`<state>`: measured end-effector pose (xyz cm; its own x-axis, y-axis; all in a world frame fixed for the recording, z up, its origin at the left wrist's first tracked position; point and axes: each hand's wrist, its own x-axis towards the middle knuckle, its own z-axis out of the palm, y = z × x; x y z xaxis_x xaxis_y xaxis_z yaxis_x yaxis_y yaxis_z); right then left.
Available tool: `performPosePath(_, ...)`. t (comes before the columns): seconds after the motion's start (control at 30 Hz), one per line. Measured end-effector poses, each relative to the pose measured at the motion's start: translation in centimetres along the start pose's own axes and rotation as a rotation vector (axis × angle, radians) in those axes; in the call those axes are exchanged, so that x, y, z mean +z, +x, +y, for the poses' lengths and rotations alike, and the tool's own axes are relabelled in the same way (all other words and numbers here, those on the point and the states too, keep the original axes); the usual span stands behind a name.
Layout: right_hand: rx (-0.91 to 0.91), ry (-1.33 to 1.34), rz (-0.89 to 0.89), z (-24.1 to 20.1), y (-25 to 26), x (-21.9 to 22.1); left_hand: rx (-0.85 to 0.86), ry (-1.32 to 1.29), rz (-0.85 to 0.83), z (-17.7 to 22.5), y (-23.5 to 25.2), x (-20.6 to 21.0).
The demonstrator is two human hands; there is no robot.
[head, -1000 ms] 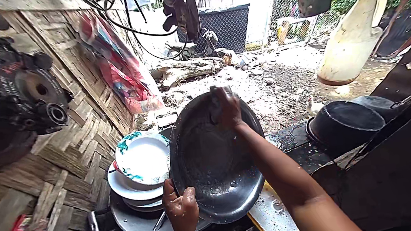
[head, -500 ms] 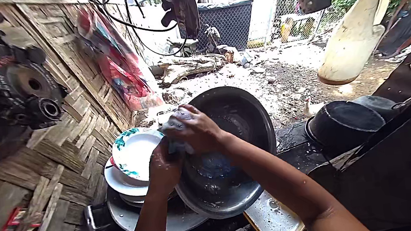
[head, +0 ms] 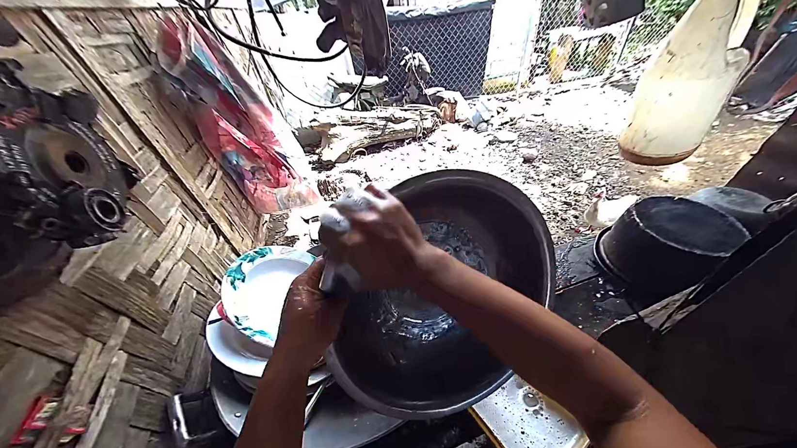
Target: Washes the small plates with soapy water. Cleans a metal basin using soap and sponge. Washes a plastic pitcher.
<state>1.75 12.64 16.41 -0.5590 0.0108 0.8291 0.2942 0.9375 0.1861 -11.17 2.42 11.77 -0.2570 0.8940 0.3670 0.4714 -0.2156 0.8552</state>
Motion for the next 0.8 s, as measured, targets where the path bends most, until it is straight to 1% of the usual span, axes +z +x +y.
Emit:
performPosePath(0.03,-0.108,0.058,0.049,-0.3,-0.2,0.9,0.068,0.003,0.008,-0.7,0.1,0.3)
performPosePath(0.07,-0.144,0.092,0.079,0.1,-0.6,1.4,0.086,-0.004,0.044,-1.0,-0.2,0.7)
performPosePath(0.1,-0.105,0.088,0.084,1.0,-1.2,1.4,0.055,-0.027,0.089,-0.8,-0.7,1.1)
performPosePath(0.17,0.101,0.013,0.104,4.1,-2.6,0.5,-0.024,-0.092,0.182,-0.4,-1.7,1.6)
performPosePath(0.23,0.372,-0.082,0.118,7.2,-5.1,-0.7,-0.041,-0.153,0.236,-0.9,-2.6,1.6)
performPosePath(0.27,0.509,-0.121,0.097,8.4,-6.9,-1.1,-0.044,-0.179,0.26,-1.2,-2.8,1.6)
performPosePath(0.3,0.637,-0.154,0.025,9.2,-8.9,-1.3,-0.049,-0.205,0.28,-1.6,-2.9,1.5)
performPosePath(0.33,0.723,-0.202,-0.072,9.6,-11.3,-1.2,-0.059,-0.223,0.295,-1.8,-2.8,1.5)
performPosePath(0.4,0.729,-0.311,-0.261,8.8,-16.8,0.2,-0.098,-0.244,0.324,-2.1,-2.7,1.6)
performPosePath(0.43,0.722,-0.337,-0.376,7.3,-19.0,1.1,-0.118,-0.249,0.338,-2.1,-2.7,1.7)
performPosePath(0.47,0.759,-0.302,-0.522,4.8,-20.2,1.7,-0.13,-0.246,0.354,-2.1,-2.7,1.8)
performPosePath(0.5,0.844,-0.202,-0.679,1.7,-20.4,2.0,-0.128,-0.241,0.372,-2.1,-2.7,2.1)
performPosePath(0.53,0.96,-0.038,-0.844,-1.4,-19.5,2.0,-0.122,-0.235,0.388,-2.1,-2.7,2.5)
performPosePath(0.57,1.05,0.168,-0.912,-4.0,-18.3,2.3,-0.116,-0.232,0.402,-2.1,-2.7,2.8)
performPosePath(0.6,1.11,0.374,-0.881,-6.2,-16.7,2.8,-0.115,-0.234,0.413,-2.0,-2.7,3.0)
performPosePath(0.63,1.159,0.577,-0.775,-8.0,-14.9,3.4,-0.12,-0.237,0.422,-1.8,-2.7,3.1)
performPosePath(0.7,1.237,0.945,-0.416,-10.8,-11.1,4.3,-0.127,-0.239,0.436,-1.6,-2.9,3.2)
performPosePath(0.73,1.274,1.093,-0.24,-11.6,-9.4,4.6,-0.122,-0.23,0.44,-1.5,-3.0,3.2)
performPosePath(0.77,1.286,1.186,-0.115,-12.1,-8.4,4.9,-0.112,-0.214,0.446,-1.5,-3.2,3.1)
performPosePath(0.8,1.252,1.206,-0.057,-12.5,-8.3,5.1,-0.105,-0.194,0.447,-1.3,-3.3,3.1)
